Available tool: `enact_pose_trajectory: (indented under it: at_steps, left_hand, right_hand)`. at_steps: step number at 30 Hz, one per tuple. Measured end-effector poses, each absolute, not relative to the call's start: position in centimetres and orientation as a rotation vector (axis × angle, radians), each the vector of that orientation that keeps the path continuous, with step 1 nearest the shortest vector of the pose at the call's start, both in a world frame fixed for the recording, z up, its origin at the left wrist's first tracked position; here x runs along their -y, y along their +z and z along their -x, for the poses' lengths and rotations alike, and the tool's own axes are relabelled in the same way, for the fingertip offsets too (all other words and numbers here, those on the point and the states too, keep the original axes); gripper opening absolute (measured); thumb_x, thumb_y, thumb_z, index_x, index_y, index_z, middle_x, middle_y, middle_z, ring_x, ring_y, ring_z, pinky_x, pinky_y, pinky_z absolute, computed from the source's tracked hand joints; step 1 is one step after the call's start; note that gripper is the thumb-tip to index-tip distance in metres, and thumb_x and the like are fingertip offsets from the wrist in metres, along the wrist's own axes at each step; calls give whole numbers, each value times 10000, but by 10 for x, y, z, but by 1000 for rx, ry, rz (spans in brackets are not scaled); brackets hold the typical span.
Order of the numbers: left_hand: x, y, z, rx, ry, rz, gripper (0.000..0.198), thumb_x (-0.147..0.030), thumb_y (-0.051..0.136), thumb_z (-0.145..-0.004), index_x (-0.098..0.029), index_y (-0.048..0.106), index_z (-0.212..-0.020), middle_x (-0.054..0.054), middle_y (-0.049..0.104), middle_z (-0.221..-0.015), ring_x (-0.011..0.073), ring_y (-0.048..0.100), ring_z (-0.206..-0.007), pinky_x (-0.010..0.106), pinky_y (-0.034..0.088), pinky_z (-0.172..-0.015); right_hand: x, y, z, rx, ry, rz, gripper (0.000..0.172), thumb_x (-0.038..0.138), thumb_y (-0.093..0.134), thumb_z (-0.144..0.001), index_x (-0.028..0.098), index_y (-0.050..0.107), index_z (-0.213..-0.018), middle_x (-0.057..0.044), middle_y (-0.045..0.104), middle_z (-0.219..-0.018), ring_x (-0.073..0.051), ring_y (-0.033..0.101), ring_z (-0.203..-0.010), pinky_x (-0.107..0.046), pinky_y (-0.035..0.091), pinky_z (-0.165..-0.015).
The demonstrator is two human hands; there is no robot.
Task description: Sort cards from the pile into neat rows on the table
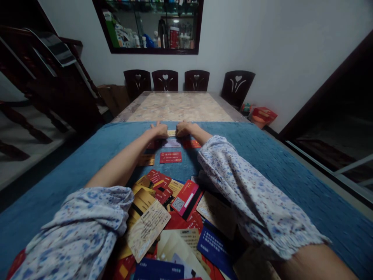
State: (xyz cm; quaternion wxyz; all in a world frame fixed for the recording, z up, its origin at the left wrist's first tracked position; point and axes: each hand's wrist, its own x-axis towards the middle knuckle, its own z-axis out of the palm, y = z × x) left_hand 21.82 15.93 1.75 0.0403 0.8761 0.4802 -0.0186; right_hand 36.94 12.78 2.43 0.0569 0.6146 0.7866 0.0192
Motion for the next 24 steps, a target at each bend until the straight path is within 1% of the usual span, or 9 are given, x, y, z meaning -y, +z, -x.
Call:
enact_pose_trajectory:
  at_steps: [2, 5, 8, 11, 15, 19, 24]
  left_hand:
    - [-156, 20, -219, -1556, -154, -2683, 166, -169, 664, -677, -143, 700, -837, 181, 718, -1076, 417, 432, -1312, 673, 362, -1058]
    - [-152, 22, -221, -1575, -167, -2756, 205, -180, 650, -683, -150, 723, -872, 194, 708, -1147, 426, 435, -1319, 639, 361, -1071]
    - [-150, 24, -220, -1554, -171, -2831, 254, -223, 649, -692, -136, 744, -912, 211, 682, -1226, 454, 416, -1330, 634, 357, -1065]
    - [-148, 25, -216, -1526, -157, -2863, 315, -260, 640, -701, -141, 760, -967, 210, 667, -1260, 476, 398, -1340, 638, 367, -1043]
    - [-139, 28, -210, -1509, -77, -2911, 368, -250, 591, -765, -148, 749, -1082, 211, 618, -1344, 456, 373, -1364, 627, 367, -1041]
    - [-122, 31, -208, -1457, -14, -2964, 367, -253, 580, -809, -184, 739, -1133, 187, 605, -1347, 428, 359, -1361, 609, 358, -1028]
    - [-89, 34, -211, -1327, 80, -3017, 361, -228, 574, -830, -180, 736, -1149, 179, 601, -1337, 402, 375, -1357, 581, 351, -1020]
  right_hand:
    - [-125, 27, -368, -2329, 61, -1889, 344, 242, 617, -809, 108, 744, -1099, -204, 738, -1195, -324, 646, -1152, -429, 527, -974]
    - [-118, 31, -366, -2296, 76, -1895, 330, 227, 614, -807, 131, 746, -1093, -189, 728, -1238, -333, 634, -1184, -468, 521, -995]
    - [-112, 34, -367, -2298, 88, -1879, 358, 236, 614, -802, 144, 747, -1122, -185, 724, -1252, -356, 603, -1232, -514, 502, -1024]
    - [-108, 36, -371, -2311, 131, -1861, 416, 272, 608, -805, 152, 738, -1182, -194, 687, -1318, -391, 542, -1294, -555, 478, -1036]
    - [-100, 41, -381, -2324, 205, -1845, 460, 310, 605, -819, 174, 730, -1241, -191, 647, -1380, -397, 514, -1305, -572, 455, -1025]
    - [-84, 49, -395, -2346, 157, -1839, 474, 285, 627, -831, 206, 714, -1290, -156, 649, -1392, -373, 489, -1327, -527, 435, -1016]
    - [-53, 57, -410, -2438, 139, -1834, 436, 260, 649, -842, 233, 736, -1268, -118, 725, -1274, -337, 542, -1222, -440, 427, -973]
